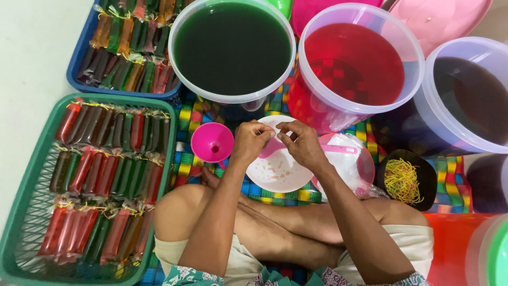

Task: Filling plastic tubes with colored liquid using a funnel and ladle, then sealing them with rubber bands to make ice sticks.

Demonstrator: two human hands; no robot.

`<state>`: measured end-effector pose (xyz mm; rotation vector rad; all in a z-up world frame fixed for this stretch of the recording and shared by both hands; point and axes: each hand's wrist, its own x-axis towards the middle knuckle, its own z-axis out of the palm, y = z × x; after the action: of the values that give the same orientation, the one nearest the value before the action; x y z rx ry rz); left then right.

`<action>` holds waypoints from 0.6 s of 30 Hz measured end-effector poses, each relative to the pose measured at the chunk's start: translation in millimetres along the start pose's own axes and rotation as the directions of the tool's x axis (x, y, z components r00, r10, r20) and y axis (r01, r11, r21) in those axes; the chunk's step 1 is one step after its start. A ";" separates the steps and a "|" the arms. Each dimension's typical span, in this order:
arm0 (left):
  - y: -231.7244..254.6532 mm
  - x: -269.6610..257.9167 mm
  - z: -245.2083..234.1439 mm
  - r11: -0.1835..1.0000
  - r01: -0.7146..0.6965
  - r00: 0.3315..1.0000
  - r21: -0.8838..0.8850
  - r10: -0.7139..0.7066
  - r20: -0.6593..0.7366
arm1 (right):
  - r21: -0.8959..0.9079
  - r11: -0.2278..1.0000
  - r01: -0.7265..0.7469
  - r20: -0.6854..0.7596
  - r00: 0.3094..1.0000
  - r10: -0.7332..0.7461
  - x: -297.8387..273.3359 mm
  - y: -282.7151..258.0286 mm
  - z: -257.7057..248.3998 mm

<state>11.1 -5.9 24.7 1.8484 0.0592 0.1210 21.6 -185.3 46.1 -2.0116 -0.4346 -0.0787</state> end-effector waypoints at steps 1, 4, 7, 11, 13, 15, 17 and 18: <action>1.9 -0.2 -1.6 1.000 0.003 1.000 0.001 -0.003 -0.001 | 0.001 1.000 -0.001 0.002 1.000 0.001 -0.1 0.6 1.6; 7.1 0.4 -4.3 1.000 0.006 1.000 0.007 -0.007 0.018 | 0.025 0.999 -0.023 -0.003 1.000 0.023 0.4 3.5 5.2; 10.0 -0.2 -6.2 1.000 0.000 0.999 0.011 -0.001 0.040 | 0.053 0.998 -0.041 0.006 0.999 0.041 1.6 9.5 8.9; 16.6 -0.7 -9.8 0.999 -0.035 0.996 -0.001 0.035 0.085 | 0.168 0.980 -0.106 0.026 0.994 0.103 4.0 15.2 11.2; 18.8 -1.8 -11.2 0.999 -0.035 0.995 -0.001 0.035 0.095 | 0.210 0.969 -0.130 0.028 0.992 0.127 3.6 17.4 12.2; 19.1 -3.3 -12.2 1.000 -0.023 0.995 -0.010 0.024 0.097 | 0.251 0.957 -0.148 0.039 0.989 0.143 2.7 22.1 13.6; 21.0 -2.3 -14.0 1.000 -0.030 0.995 -0.002 0.030 0.098 | 0.251 0.957 -0.145 0.040 0.989 0.139 3.2 18.4 12.4; 21.8 -1.8 -15.0 0.999 -0.038 0.994 0.007 0.037 0.098 | 0.251 0.958 -0.140 0.040 0.990 0.135 3.6 16.6 11.9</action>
<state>7.1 2.2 49.7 1.8622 -0.0437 0.0561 28.9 -180.6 27.3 -1.7858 -0.3012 0.0829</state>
